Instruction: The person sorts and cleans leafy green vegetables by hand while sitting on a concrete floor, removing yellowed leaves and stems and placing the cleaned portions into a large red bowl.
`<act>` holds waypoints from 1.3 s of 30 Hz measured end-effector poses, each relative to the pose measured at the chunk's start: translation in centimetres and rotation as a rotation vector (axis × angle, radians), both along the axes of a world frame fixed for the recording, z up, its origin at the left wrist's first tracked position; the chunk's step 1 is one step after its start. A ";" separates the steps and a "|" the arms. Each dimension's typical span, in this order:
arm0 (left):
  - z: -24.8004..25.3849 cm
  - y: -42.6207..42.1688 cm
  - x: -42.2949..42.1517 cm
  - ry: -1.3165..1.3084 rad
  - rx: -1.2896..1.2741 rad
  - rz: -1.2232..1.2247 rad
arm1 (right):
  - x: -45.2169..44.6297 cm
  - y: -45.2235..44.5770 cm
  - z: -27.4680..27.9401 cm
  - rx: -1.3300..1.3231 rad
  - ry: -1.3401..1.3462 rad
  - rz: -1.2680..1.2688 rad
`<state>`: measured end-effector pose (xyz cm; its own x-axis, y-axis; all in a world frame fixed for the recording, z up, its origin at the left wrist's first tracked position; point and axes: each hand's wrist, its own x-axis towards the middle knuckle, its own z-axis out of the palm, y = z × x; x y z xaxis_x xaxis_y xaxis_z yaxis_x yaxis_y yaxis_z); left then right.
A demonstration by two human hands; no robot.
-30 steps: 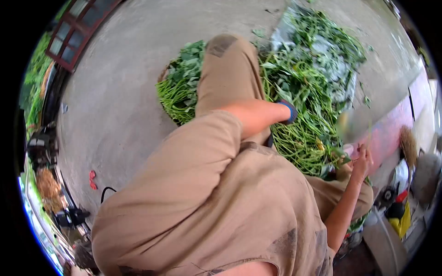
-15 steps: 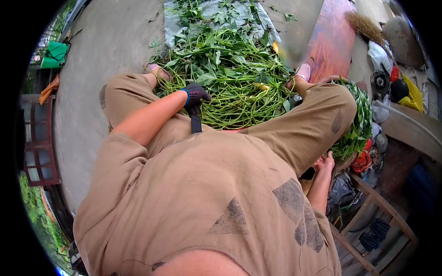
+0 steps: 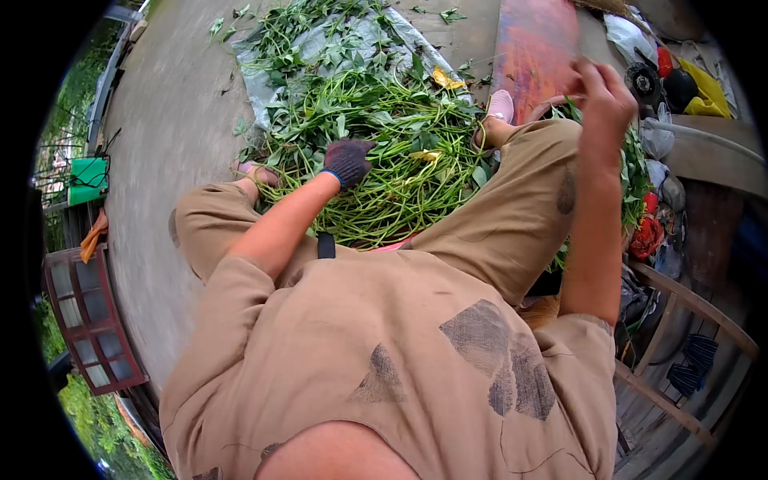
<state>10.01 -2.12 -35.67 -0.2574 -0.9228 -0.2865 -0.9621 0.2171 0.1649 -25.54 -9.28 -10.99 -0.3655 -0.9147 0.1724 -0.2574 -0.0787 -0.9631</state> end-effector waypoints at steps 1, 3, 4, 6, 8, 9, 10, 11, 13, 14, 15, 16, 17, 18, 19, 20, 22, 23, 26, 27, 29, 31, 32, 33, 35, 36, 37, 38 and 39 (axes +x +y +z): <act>0.2 -0.5 -1.2 -0.064 0.211 0.041 | 2.9 -1.1 0.1 0.018 0.058 0.071; -1.9 -0.3 -2.0 -0.127 0.286 0.022 | 7.6 -2.8 -0.8 0.063 0.060 0.282; -2.5 -0.5 -1.7 -0.149 0.287 0.008 | 8.9 -3.8 -2.6 0.085 0.078 0.318; -2.7 -1.3 -0.1 0.016 0.330 -0.069 | 9.2 -5.5 -7.8 0.195 0.207 0.357; -2.1 -1.5 1.4 0.196 0.332 -0.022 | 8.6 -6.7 -12.7 0.372 0.425 0.363; -0.7 -1.4 2.0 0.295 0.313 0.055 | 8.8 -6.5 -12.8 0.507 0.455 0.439; 0.6 -1.2 2.5 0.393 0.294 0.129 | 8.9 -6.1 -12.3 0.643 0.483 0.513; 1.6 -1.3 2.9 0.474 0.314 0.190 | 9.0 -6.0 -12.0 0.774 0.514 0.585; 2.7 -1.7 3.4 0.802 0.528 0.502 | 9.3 -6.0 -12.8 0.632 0.810 0.583; 3.2 -1.7 3.5 0.964 0.639 0.661 | 9.2 -5.5 -13.7 0.561 0.956 0.578; 4.7 -1.8 3.6 1.036 0.653 0.645 | 8.8 -6.4 -16.6 0.704 1.073 0.650; 5.8 -1.8 3.5 1.060 0.640 0.659 | 8.0 -6.9 -20.4 0.797 1.112 0.738; 6.8 -1.9 3.5 1.085 0.621 0.668 | 8.1 -5.7 -20.4 0.820 1.186 0.832; 7.9 -1.9 3.4 1.113 0.599 0.680 | 8.4 -4.9 -19.8 0.795 1.227 1.116; 9.2 -1.7 3.5 1.097 0.569 0.655 | 9.4 -3.6 -17.4 0.954 1.118 1.177; 9.2 -1.7 4.0 1.105 0.575 0.660 | 8.9 -3.4 -19.9 1.027 0.958 1.221; 9.5 -1.2 5.2 1.119 0.584 0.679 | 9.8 -1.6 -17.4 1.278 0.622 1.085; 9.9 -0.8 5.5 1.139 0.535 0.644 | 10.0 -1.5 -17.3 1.238 0.549 1.092; 8.1 -0.7 7.7 0.931 0.519 0.568 | 9.6 -2.1 -18.0 1.111 0.375 1.080; 10.8 -0.6 6.9 0.603 0.424 0.474 | 9.5 -2.6 -17.4 1.035 0.396 1.067; 10.4 0.0 6.8 0.252 -0.008 0.271 | 10.0 -2.8 -13.8 0.837 0.550 1.044; 13.9 0.4 4.5 0.246 -0.221 0.216 | 11.2 -1.5 -7.5 0.775 0.503 1.045; 16.2 0.6 3.2 0.338 -0.315 0.116 | 11.5 -0.9 -5.7 0.750 0.475 1.043; 18.1 0.7 2.0 0.428 -0.408 0.013 | 11.7 -1.3 -5.3 0.665 0.469 1.115; 20.2 0.4 0.1 0.563 -0.407 -0.091 | 13.5 0.0 1.3 0.592 0.436 1.154; 20.8 0.1 -0.7 0.628 -0.408 -0.147 | 14.4 0.5 3.8 0.538 0.402 1.171; 20.9 -0.3 -1.1 0.625 -0.458 -0.170 | 14.9 0.1 4.9 0.434 0.351 1.240; 21.6 -0.7 -1.0 0.748 -0.329 -0.078 | 15.5 0.8 7.7 0.363 0.284 1.264; 22.5 -1.2 -0.7 0.866 -0.194 0.015 | 15.7 0.4 8.3 0.273 0.192 1.284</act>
<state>9.28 -3.29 -13.12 -0.2986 -0.9399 0.1653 -0.5195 0.3054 0.7980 -9.85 -8.87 -2.67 0.7885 -0.6033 -0.1192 -0.2787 -0.1778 -0.9438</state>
